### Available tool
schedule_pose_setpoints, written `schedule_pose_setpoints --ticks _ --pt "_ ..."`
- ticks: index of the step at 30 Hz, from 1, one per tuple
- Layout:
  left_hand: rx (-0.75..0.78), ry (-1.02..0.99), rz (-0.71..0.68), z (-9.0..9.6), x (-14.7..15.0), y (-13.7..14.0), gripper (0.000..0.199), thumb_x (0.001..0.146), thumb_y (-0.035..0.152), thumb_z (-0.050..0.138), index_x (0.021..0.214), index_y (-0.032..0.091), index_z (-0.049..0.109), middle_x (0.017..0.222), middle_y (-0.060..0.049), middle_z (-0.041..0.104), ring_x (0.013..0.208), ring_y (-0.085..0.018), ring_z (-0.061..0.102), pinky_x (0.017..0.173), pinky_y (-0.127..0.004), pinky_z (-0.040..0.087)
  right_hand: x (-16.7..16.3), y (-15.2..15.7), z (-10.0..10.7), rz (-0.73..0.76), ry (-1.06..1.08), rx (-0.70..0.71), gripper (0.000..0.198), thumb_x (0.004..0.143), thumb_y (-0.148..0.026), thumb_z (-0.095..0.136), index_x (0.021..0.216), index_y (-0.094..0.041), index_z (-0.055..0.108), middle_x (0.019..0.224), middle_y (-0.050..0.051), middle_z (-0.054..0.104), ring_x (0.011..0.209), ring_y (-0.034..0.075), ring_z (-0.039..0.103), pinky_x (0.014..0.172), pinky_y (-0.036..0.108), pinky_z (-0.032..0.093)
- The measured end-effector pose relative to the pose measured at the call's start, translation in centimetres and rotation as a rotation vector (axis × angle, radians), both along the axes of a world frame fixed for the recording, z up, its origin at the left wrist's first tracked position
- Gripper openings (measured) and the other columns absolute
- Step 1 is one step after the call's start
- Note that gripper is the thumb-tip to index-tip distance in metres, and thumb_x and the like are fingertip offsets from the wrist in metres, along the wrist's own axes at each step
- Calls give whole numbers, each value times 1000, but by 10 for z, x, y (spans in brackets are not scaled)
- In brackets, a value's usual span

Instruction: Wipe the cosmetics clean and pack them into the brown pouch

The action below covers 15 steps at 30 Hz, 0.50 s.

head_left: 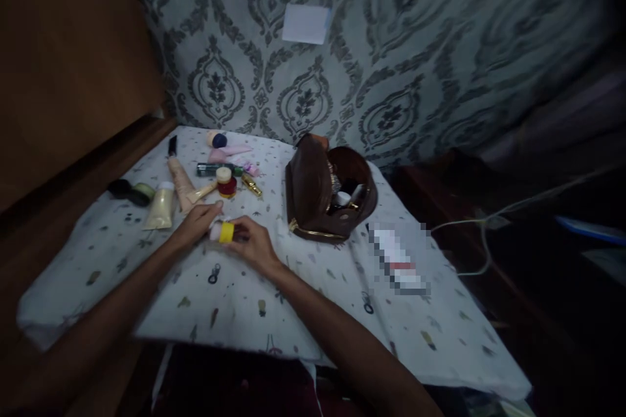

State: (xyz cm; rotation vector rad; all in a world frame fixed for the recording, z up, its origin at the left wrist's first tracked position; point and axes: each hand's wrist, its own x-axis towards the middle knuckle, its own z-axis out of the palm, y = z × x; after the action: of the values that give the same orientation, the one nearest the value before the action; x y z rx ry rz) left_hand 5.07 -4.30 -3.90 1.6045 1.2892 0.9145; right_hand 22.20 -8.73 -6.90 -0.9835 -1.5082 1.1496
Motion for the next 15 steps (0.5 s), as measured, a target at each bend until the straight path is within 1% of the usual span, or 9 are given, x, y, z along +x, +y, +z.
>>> schedule_pose_setpoints --ticks 2,5,7,9,10,12,15 --pt "-43 -72 -1 3 3 -4 63 79 77 49 75 16 63 53 3 51 46 -13 46 42 -24 34 -1 1 2 -32 33 -43 45 64 -47 83 93 -22 60 91 2 68 85 20 67 84 37 56" --pt "-93 -147 -65 6 6 -8 61 81 77 47 81 17 61 51 4 52 39 -11 43 35 -22 30 -1 1 5 -98 65 -61 45 62 -44 83 93 -22 59 91 1 67 85 19 66 84 36 56" --pt "-122 -204 -118 6 8 -11 59 83 75 47 86 17 58 53 3 55 38 -11 47 33 -21 29 -1 1 8 -146 76 -53 43 63 -43 83 92 -22 59 90 1 66 84 18 66 83 35 56" --pt "-135 -239 -173 4 9 -14 56 85 72 47 96 18 54 59 2 60 42 -13 55 33 -19 32 -1 0 10 -191 76 -44 41 64 -43 82 90 -21 58 88 0 65 83 18 65 81 34 56" --pt "-131 -228 -193 4 10 -15 54 87 70 48 102 19 52 60 3 61 44 -13 58 34 -18 34 -1 0 11 -210 74 -42 41 64 -43 81 89 -21 58 87 0 65 82 18 65 80 33 55" --pt "-88 -142 -208 3 10 -18 50 90 64 48 114 20 47 59 5 62 42 -13 57 35 -18 35 -1 0 13 -237 70 -40 39 66 -44 80 87 -21 57 83 0 65 79 17 64 76 32 55" --pt "47 34 -197 4 11 -22 47 93 55 50 123 20 43 58 6 62 40 -13 53 41 -22 40 1 1 13 -237 78 -47 35 71 -48 75 79 -22 53 73 -2 62 67 15 60 65 29 52"
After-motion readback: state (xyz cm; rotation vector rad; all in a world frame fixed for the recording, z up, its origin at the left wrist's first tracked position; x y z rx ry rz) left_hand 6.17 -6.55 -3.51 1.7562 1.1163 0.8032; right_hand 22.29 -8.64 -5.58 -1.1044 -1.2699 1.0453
